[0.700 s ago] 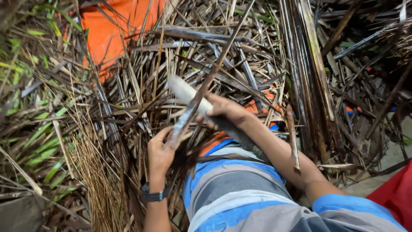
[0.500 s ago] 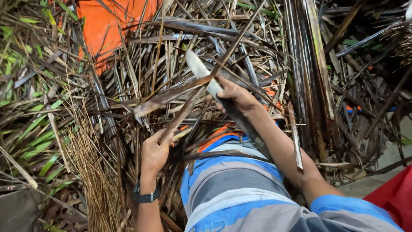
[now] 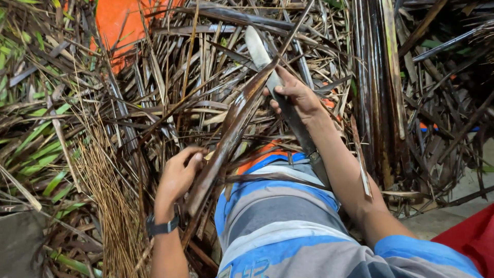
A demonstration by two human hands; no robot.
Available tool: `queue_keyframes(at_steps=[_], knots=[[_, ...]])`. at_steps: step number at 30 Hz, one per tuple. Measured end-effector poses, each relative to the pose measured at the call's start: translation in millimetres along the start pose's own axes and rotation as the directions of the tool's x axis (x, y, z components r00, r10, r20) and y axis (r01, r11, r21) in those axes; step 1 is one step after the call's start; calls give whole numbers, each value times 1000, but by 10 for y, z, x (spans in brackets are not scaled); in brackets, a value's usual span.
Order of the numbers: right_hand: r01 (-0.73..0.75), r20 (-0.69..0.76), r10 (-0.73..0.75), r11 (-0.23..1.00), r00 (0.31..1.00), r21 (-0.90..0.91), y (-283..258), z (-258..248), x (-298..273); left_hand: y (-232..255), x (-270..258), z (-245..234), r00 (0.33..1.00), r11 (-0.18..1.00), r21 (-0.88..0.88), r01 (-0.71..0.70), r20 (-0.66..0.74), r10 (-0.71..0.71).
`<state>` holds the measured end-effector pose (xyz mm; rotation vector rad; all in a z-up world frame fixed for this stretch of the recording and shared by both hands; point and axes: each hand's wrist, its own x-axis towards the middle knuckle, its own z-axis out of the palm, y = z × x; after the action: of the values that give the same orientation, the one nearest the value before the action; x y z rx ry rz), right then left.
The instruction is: The person strips midribs from dried palm leaves using a large knife while sitting on the floor.
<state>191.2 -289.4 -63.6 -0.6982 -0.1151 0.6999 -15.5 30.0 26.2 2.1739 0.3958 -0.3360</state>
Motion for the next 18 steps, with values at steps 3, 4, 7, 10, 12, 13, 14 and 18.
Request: queue_keyframes(at_steps=[3, 4, 7, 10, 12, 13, 14, 18], knots=[[-13, 6, 13, 999, 1000, -46, 1, 426, -101, 223, 73, 47, 999, 999, -33, -36, -21, 36], [-15, 9, 15, 999, 1000, -49, 63, 448, -85, 258, 106, 67, 999, 999, -36, -36, -24, 36], [-63, 50, 64, 998, 997, -24, 203, 509, -46, 364, 200, 107, 996, 994, -80, -73, -62, 68], [-59, 61, 63, 996, 996, -64, 239, 543, -46, 387, 242, 99, 991, 988, -100, -115, -86, 107], [-36, 27, 38, 998, 999, -59, 195, 533, -53, 311, 256, 76, 991, 989, -77, -127, -56, 123], [-36, 24, 37, 998, 999, -58, 146, 424, -67, 230, 265, 43, 991, 989, -76, -127, -53, 123], [0, -1, 0, 998, 1000, -67, 100, 317, -82, 145, 269, 11, 994, 993, -60, -101, -42, 98], [63, -27, -63, 998, 998, 4, -94, -33, -90, -10, 176, -174, 1000, 1000, 17, -9, 12, 9]])
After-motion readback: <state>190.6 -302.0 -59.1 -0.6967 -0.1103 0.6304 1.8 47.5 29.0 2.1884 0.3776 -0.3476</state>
